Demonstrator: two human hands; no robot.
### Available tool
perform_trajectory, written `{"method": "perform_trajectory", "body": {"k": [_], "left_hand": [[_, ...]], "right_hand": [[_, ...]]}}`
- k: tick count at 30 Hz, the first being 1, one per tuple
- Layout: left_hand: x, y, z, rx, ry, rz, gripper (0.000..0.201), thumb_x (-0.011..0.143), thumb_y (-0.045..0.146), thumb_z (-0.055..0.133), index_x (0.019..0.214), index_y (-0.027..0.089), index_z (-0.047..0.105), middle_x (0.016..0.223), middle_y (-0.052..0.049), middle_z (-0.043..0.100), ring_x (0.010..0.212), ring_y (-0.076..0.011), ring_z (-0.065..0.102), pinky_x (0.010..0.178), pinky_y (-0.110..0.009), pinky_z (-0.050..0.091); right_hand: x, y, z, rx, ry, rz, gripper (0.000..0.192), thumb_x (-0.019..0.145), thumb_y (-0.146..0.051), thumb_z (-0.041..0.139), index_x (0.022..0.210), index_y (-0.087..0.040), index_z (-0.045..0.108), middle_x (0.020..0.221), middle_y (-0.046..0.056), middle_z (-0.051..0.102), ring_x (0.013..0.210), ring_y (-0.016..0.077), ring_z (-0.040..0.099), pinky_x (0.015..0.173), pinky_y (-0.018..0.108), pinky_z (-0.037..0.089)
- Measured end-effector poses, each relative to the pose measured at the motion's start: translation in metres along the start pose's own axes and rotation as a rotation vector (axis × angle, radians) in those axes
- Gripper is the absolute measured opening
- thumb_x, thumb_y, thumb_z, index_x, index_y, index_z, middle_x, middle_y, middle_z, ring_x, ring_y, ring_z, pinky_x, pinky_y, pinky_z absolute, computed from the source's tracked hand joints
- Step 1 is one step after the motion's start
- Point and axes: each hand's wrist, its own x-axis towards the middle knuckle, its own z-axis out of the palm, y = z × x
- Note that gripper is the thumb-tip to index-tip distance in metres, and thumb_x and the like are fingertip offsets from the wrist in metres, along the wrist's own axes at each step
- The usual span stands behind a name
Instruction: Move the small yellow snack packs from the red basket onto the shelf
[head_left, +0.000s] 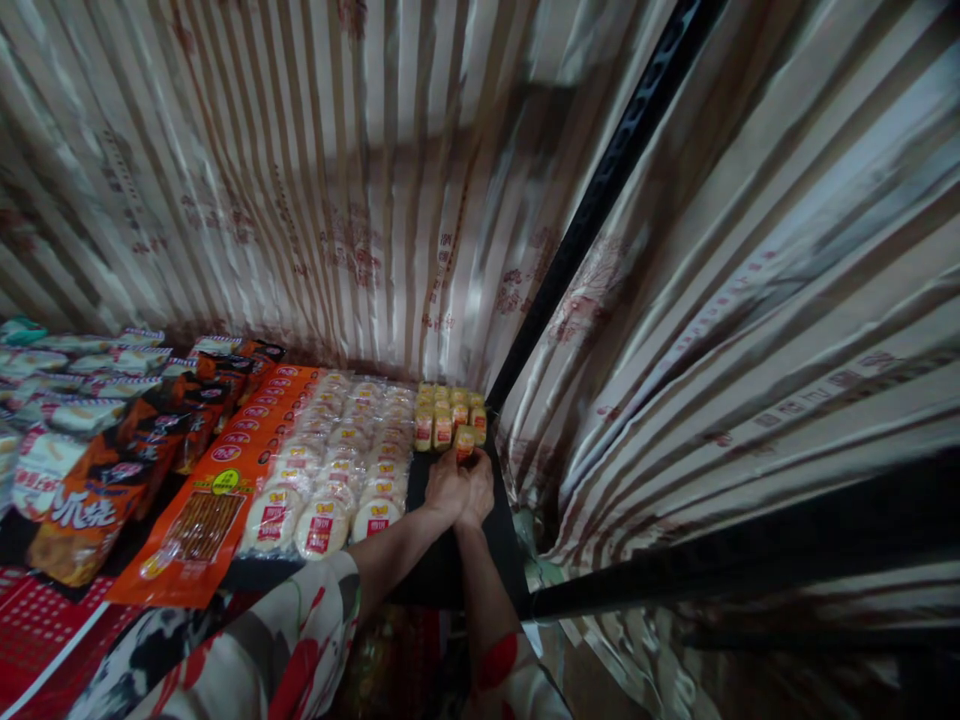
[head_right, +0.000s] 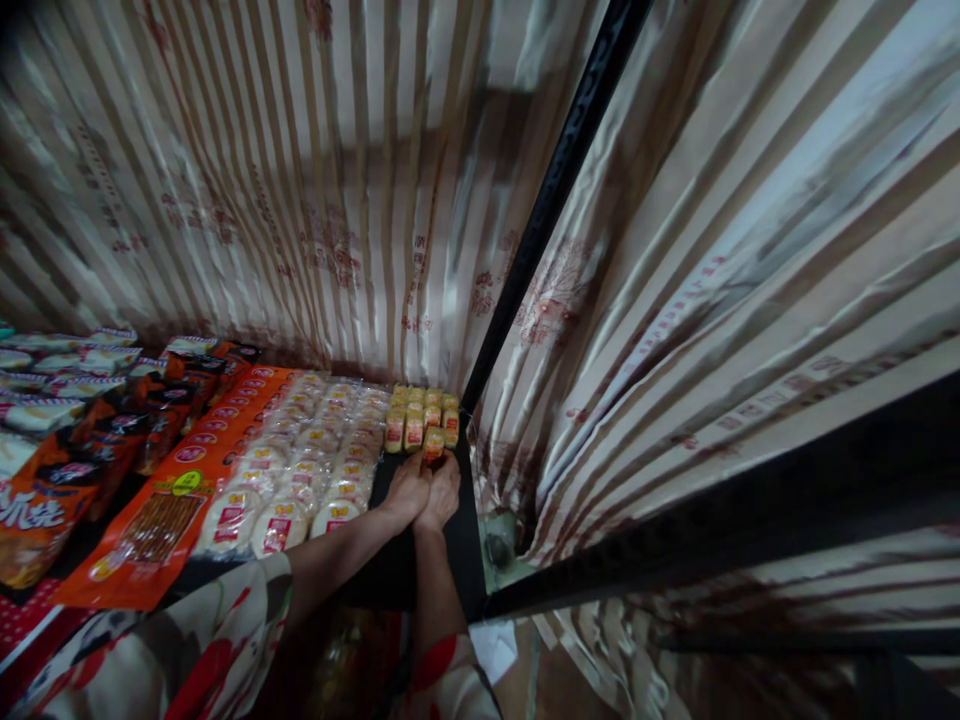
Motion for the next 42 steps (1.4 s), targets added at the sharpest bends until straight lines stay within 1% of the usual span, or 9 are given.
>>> {"method": "perform_trajectory", "body": {"k": [5, 10, 14, 17, 24, 28, 33, 38, 42], "left_hand": [[0.013, -0.017, -0.003, -0.035, -0.013, -0.011, 0.042, 0.083, 0.013, 0.046, 0.125, 0.015, 0.052, 0.123, -0.008, 0.06, 0.114, -0.0175, 0.054, 0.1, -0.024, 0.038], [0.014, -0.015, -0.01, -0.014, -0.038, -0.049, 0.038, 0.089, 0.017, 0.041, 0.125, 0.011, 0.053, 0.123, -0.013, 0.059, 0.114, -0.0186, 0.055, 0.099, -0.024, 0.037], [0.014, -0.014, -0.016, 0.016, -0.045, -0.084, 0.042, 0.094, 0.026, 0.035, 0.131, 0.009, 0.046, 0.124, -0.015, 0.058, 0.116, -0.0206, 0.053, 0.098, -0.027, 0.038], [0.016, -0.016, -0.016, 0.067, -0.041, -0.078, 0.041, 0.094, 0.026, 0.037, 0.129, 0.01, 0.048, 0.126, -0.014, 0.057, 0.118, -0.0214, 0.051, 0.1, -0.028, 0.036], [0.015, -0.012, -0.02, 0.159, -0.066, -0.041, 0.036, 0.094, 0.024, 0.035, 0.122, 0.015, 0.057, 0.129, -0.012, 0.055, 0.119, -0.0232, 0.049, 0.1, -0.031, 0.036], [0.012, -0.012, -0.021, 0.14, -0.027, -0.044, 0.034, 0.093, 0.024, 0.038, 0.12, 0.018, 0.058, 0.123, -0.011, 0.059, 0.115, -0.0216, 0.052, 0.097, -0.03, 0.038], [0.014, -0.017, -0.015, 0.138, 0.02, -0.034, 0.032, 0.091, 0.023, 0.042, 0.119, 0.019, 0.059, 0.119, -0.01, 0.061, 0.113, -0.021, 0.053, 0.096, -0.031, 0.04], [0.015, -0.017, -0.016, 0.155, 0.0, -0.017, 0.032, 0.093, 0.022, 0.039, 0.115, 0.017, 0.062, 0.116, -0.009, 0.062, 0.114, -0.02, 0.052, 0.097, -0.03, 0.038], [0.014, -0.016, -0.018, 0.138, 0.0, -0.028, 0.031, 0.091, 0.02, 0.041, 0.115, 0.016, 0.061, 0.117, -0.01, 0.062, 0.111, -0.0192, 0.053, 0.097, -0.029, 0.038]], "right_hand": [[0.008, -0.006, -0.004, 0.022, -0.05, 0.045, 0.045, 0.073, -0.034, 0.05, 0.115, -0.018, 0.048, 0.112, 0.012, 0.061, 0.104, 0.026, 0.056, 0.084, 0.031, 0.042], [0.014, -0.006, -0.003, 0.023, -0.068, 0.075, 0.05, 0.073, -0.039, 0.051, 0.118, -0.017, 0.045, 0.115, 0.013, 0.06, 0.106, 0.0262, 0.056, 0.08, 0.031, 0.043], [0.014, -0.009, -0.004, 0.021, -0.071, 0.121, 0.047, 0.078, -0.042, 0.047, 0.118, -0.018, 0.044, 0.112, 0.012, 0.062, 0.097, 0.0258, 0.06, 0.071, 0.032, 0.043], [0.014, -0.011, -0.005, 0.03, -0.068, 0.135, 0.047, 0.079, -0.041, 0.046, 0.119, -0.019, 0.042, 0.113, 0.012, 0.061, 0.094, 0.0255, 0.061, 0.069, 0.032, 0.043], [0.018, -0.01, -0.002, -0.009, -0.071, 0.099, 0.044, 0.079, -0.038, 0.047, 0.118, -0.019, 0.042, 0.114, 0.012, 0.06, 0.098, 0.0253, 0.06, 0.072, 0.032, 0.043], [0.02, -0.007, 0.001, 0.006, -0.064, 0.05, 0.042, 0.079, -0.038, 0.046, 0.117, -0.019, 0.045, 0.115, 0.011, 0.06, 0.098, 0.0237, 0.06, 0.073, 0.031, 0.044], [0.02, 0.0, 0.006, 0.038, -0.054, -0.009, 0.042, 0.08, -0.037, 0.045, 0.116, -0.016, 0.048, 0.112, 0.013, 0.058, 0.1, 0.0244, 0.058, 0.081, 0.033, 0.045], [0.019, 0.0, 0.007, 0.114, -0.026, -0.046, 0.042, 0.079, -0.035, 0.046, 0.116, -0.016, 0.047, 0.111, 0.013, 0.054, 0.092, 0.0218, 0.059, 0.079, 0.032, 0.048], [0.018, -0.003, 0.004, 0.142, -0.044, -0.064, 0.036, 0.079, -0.035, 0.046, 0.11, -0.017, 0.052, 0.105, 0.011, 0.052, 0.082, 0.0191, 0.059, 0.073, 0.031, 0.049]]}}
